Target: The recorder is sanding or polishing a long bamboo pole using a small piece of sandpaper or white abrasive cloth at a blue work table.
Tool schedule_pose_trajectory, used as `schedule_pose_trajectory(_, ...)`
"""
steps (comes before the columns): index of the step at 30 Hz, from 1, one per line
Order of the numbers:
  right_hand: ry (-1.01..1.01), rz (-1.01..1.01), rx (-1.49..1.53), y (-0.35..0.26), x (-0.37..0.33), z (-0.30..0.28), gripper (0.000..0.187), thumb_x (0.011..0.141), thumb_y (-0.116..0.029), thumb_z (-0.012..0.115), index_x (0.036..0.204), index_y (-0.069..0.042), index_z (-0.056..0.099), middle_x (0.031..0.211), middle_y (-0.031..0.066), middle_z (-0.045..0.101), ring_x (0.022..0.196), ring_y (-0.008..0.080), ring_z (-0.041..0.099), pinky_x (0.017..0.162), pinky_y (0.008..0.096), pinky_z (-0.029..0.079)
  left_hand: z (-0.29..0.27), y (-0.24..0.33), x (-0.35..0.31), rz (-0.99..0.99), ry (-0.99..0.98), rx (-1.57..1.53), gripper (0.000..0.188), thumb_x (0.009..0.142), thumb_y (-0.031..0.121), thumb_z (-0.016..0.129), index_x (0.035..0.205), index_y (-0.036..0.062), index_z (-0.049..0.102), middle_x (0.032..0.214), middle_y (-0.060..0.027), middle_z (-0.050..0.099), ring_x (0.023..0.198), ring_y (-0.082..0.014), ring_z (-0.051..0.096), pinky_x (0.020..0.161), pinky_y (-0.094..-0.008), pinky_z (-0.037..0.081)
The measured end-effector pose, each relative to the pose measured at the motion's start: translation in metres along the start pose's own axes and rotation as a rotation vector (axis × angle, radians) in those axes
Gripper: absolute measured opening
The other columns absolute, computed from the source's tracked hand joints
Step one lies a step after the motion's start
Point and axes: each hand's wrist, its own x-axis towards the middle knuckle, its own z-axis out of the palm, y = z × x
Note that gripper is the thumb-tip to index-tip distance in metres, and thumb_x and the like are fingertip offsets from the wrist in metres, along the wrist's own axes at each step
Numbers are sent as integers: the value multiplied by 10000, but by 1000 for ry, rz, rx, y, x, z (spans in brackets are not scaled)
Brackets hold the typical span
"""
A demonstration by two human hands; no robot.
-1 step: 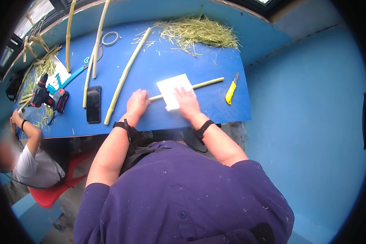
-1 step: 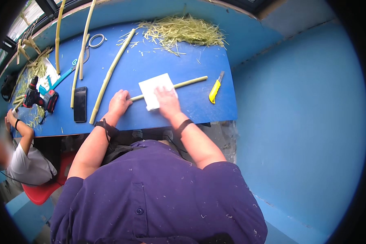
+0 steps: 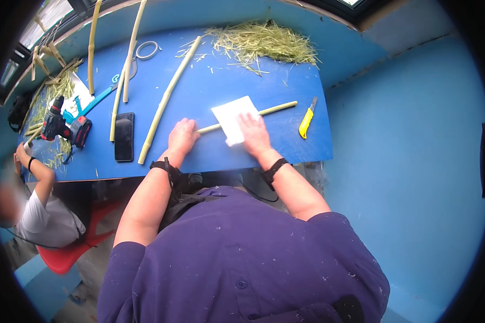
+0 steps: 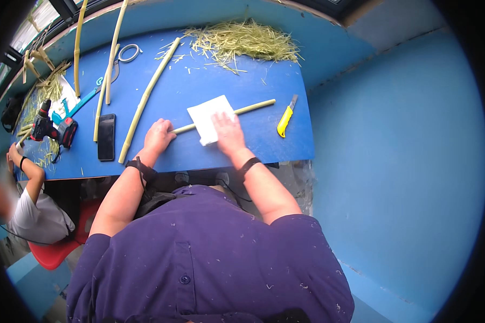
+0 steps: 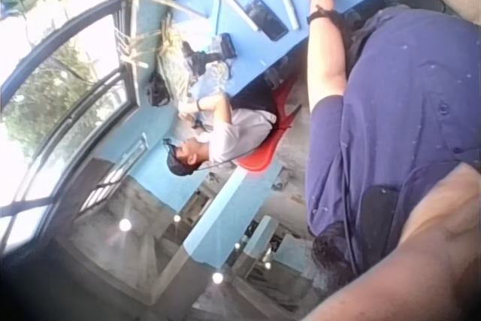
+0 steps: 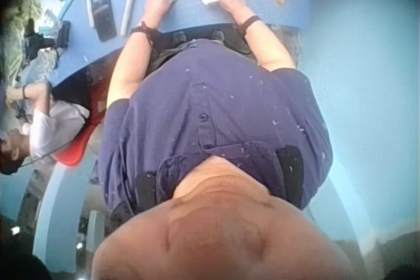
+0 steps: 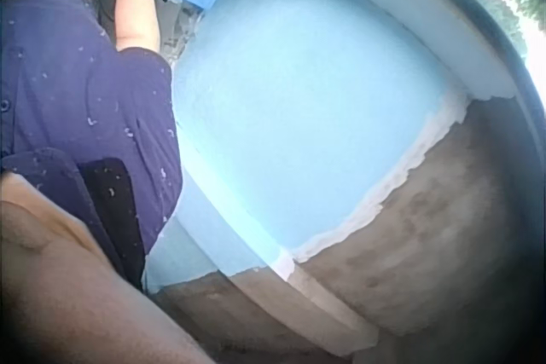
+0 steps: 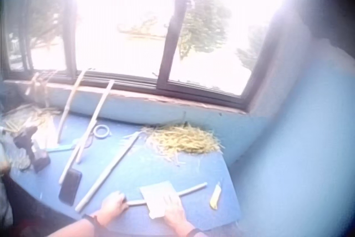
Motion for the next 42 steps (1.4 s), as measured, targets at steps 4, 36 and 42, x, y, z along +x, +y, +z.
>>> schedule_pose_trajectory(4,-3,81,-44,41,4,-19,584,771,-15,553,1342,-104,468,1381,120,472,1311,301,403,1057,494,325,1,1,-1,-3,-11,15,206,734,153,717,875,77,589,957,-97,572,972,-308,561,808,-442,488)
schedule_pose_trajectory(36,-185,-46,42,-63,35,10,504,881,-140,428,1376,-49,412,1439,160,396,1351,315,351,1099,481,278,-12,-18,0,-5,39,20,117,768,118,662,853,69,599,939,-102,578,950,-317,569,799,-435,491)
schedule_pose_trajectory(42,-65,-125,82,-70,29,9,480,854,-119,469,1332,-77,472,1374,161,463,1295,323,422,1045,487,355,-6,-22,0,26,99,37,145,737,104,678,840,65,583,908,-96,572,925,-314,574,785,-430,494)
